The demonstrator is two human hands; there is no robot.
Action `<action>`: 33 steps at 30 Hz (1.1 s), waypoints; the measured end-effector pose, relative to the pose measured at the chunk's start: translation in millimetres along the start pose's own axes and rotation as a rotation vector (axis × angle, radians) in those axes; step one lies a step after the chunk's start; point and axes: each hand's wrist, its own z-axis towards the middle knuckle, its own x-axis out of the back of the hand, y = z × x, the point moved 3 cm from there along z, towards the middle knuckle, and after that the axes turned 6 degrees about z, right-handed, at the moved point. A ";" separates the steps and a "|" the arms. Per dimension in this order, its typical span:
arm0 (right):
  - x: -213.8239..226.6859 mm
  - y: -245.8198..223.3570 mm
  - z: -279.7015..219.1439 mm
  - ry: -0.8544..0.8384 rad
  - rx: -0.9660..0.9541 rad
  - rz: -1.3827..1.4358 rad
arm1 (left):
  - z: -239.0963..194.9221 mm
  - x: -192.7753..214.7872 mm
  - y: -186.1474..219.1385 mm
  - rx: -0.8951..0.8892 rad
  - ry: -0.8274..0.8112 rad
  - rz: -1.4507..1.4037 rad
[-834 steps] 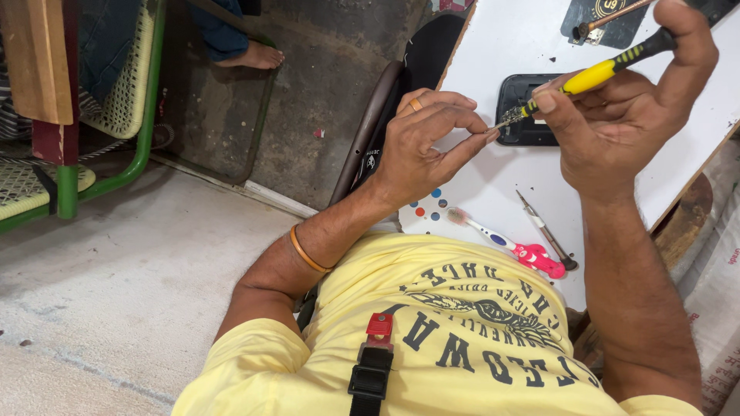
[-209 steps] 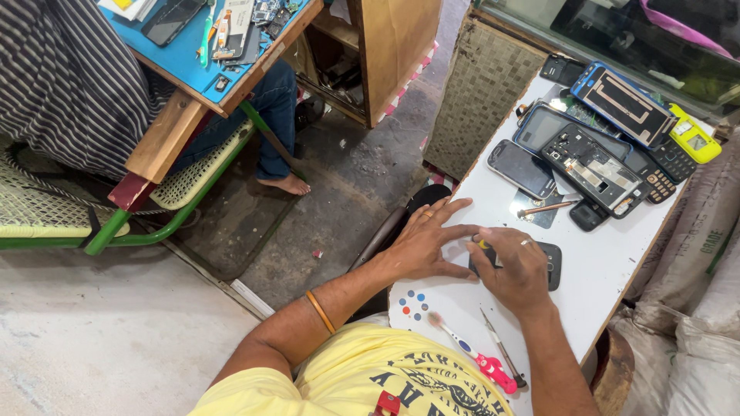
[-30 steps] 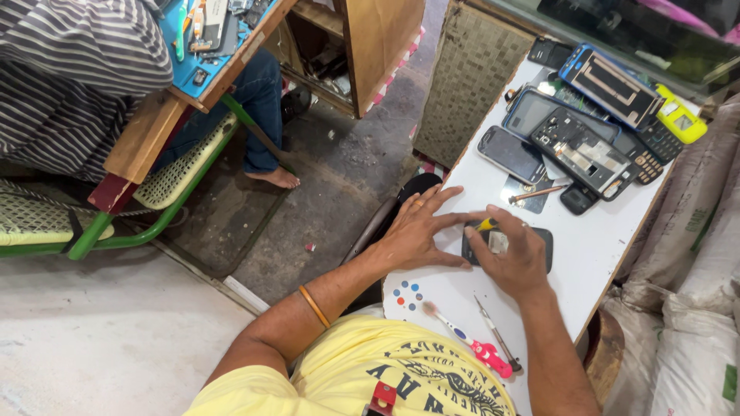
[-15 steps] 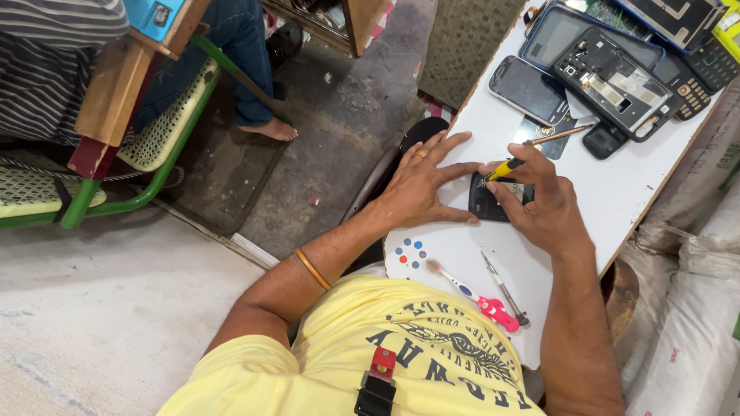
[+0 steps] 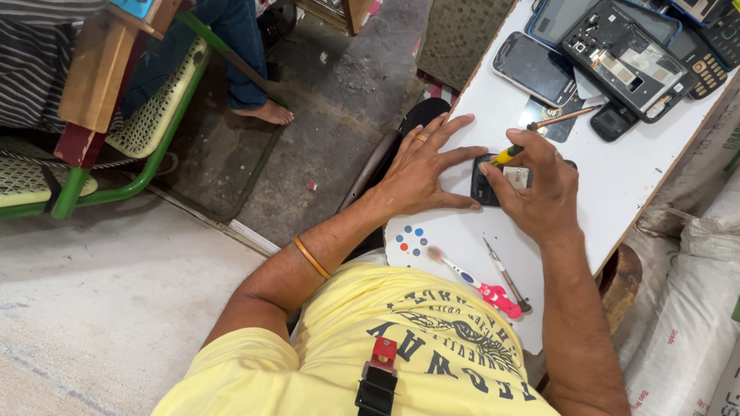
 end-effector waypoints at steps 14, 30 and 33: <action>-0.2 20.5 -13.4 0.190 -0.078 0.141 | 2.2 -3.6 -1.2 0.007 -0.010 -0.013; 13.2 57.2 -29.6 0.354 -0.274 0.473 | -1.0 -9.5 -5.9 -0.007 0.039 -0.010; 8.0 56.6 -30.7 0.312 -0.207 0.370 | -1.7 -9.6 -6.7 -0.011 0.039 -0.014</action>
